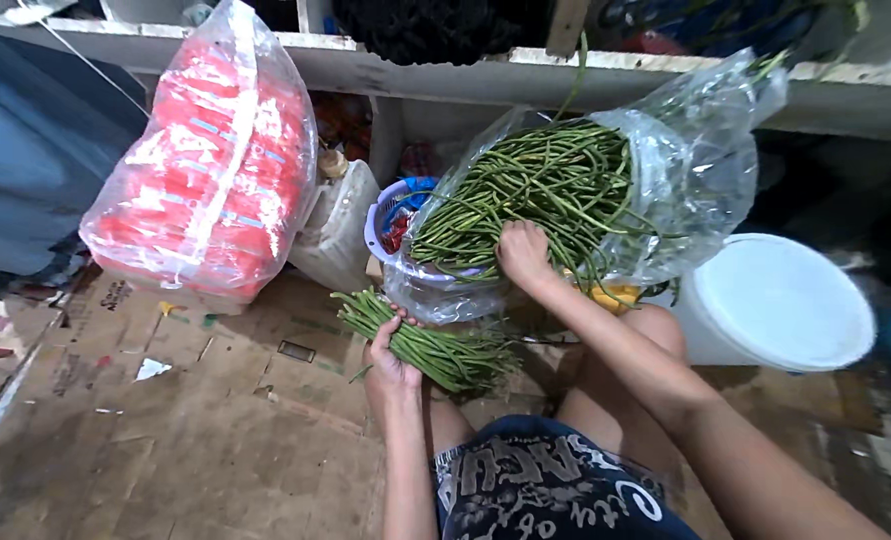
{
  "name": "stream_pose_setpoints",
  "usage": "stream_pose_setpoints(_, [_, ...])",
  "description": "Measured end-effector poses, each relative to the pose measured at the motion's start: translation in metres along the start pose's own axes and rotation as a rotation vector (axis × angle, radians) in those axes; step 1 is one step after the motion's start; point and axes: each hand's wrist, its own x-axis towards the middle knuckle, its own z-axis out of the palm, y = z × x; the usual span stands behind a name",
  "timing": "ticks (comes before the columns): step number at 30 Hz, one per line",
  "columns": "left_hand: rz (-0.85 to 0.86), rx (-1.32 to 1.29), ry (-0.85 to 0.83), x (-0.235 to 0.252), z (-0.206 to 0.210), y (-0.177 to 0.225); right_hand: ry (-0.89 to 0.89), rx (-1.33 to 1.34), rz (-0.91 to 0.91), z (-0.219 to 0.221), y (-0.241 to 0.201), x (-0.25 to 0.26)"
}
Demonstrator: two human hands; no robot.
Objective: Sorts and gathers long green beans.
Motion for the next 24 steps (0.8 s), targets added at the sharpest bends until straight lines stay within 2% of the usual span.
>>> stream_pose_setpoints(1, [0.000,-0.003,-0.006,0.000,-0.001,0.001,-0.069,0.037,0.012,-0.005,0.001,0.003])
stream_pose_setpoints(3, [0.002,-0.029,-0.009,-0.001,-0.003,0.002,-0.226,0.275,0.047,-0.026,0.009,0.006])
stream_pose_setpoints(7, [-0.059,-0.082,0.006,0.000,0.004,-0.004,-0.537,1.049,0.048,-0.065,0.029,-0.004])
stream_pose_setpoints(10, [-0.164,0.056,0.037,0.003,0.023,-0.017,-0.653,1.312,0.029,-0.077,0.034,-0.018])
stream_pose_setpoints(13, [-0.243,0.096,0.002,0.009,0.039,-0.035,-0.681,1.410,-0.036,-0.082,0.032,-0.030])
stream_pose_setpoints(19, [-0.205,0.090,-0.176,0.017,0.065,-0.044,-0.503,1.377,-0.072,-0.087,0.007,-0.052])
stream_pose_setpoints(24, [-0.187,0.257,-0.153,0.024,0.073,-0.037,-0.533,1.337,-0.135,-0.075,-0.006,-0.058])
